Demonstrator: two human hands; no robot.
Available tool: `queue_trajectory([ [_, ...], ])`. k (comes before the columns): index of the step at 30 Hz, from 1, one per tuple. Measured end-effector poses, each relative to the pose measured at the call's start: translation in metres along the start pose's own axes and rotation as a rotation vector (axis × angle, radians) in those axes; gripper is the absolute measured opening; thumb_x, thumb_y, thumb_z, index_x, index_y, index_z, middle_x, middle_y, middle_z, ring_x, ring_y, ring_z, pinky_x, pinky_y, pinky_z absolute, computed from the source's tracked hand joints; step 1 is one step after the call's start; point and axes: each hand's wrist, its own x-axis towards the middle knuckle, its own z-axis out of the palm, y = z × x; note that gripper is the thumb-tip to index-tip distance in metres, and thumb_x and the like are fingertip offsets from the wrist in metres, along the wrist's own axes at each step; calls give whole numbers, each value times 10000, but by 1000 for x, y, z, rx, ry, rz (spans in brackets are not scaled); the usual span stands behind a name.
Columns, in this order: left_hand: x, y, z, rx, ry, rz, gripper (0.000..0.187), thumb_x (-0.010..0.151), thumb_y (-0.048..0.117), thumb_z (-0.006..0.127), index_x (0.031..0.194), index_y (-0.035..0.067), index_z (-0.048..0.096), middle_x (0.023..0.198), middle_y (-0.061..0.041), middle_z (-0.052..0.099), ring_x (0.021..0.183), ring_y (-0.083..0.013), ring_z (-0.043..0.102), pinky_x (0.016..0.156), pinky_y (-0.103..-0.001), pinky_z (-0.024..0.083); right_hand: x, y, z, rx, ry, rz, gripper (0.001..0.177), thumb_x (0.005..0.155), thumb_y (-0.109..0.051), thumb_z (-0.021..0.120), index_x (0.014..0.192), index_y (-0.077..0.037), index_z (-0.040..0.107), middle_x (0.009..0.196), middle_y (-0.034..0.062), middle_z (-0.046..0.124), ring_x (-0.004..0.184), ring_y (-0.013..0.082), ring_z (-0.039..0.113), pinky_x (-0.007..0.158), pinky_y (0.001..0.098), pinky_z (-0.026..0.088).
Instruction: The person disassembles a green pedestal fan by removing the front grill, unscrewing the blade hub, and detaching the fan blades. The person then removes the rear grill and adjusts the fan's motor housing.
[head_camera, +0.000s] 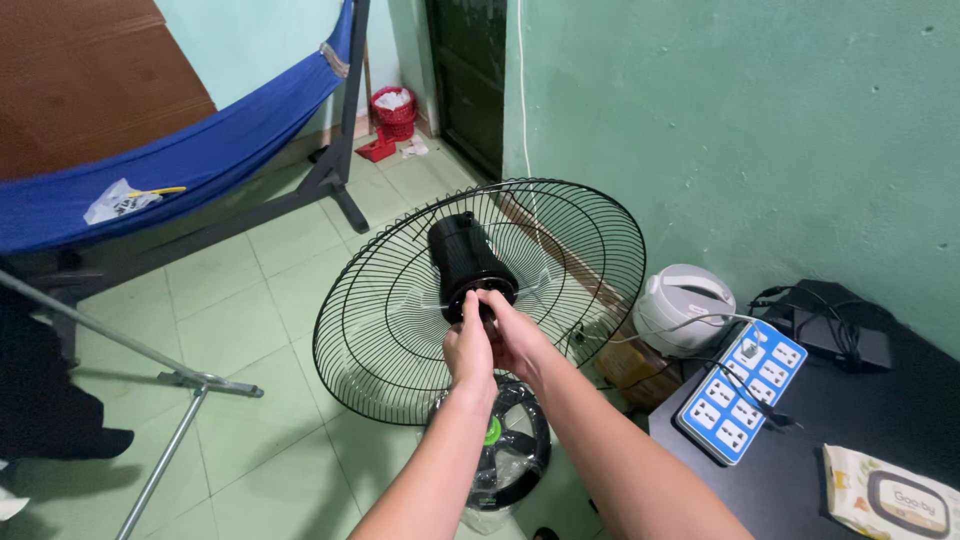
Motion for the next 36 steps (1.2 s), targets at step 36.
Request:
queue_trajectory([
  [36,-3,2,-6,27,-12,118,515,912,531,721,773,56,577,680,-11,578,524,-125,517,475,-310,416,-12,2,-7,267,-224,67,733,843,-713,549,1065,-19,623,831,42,666,696,194,664,728,348,569],
])
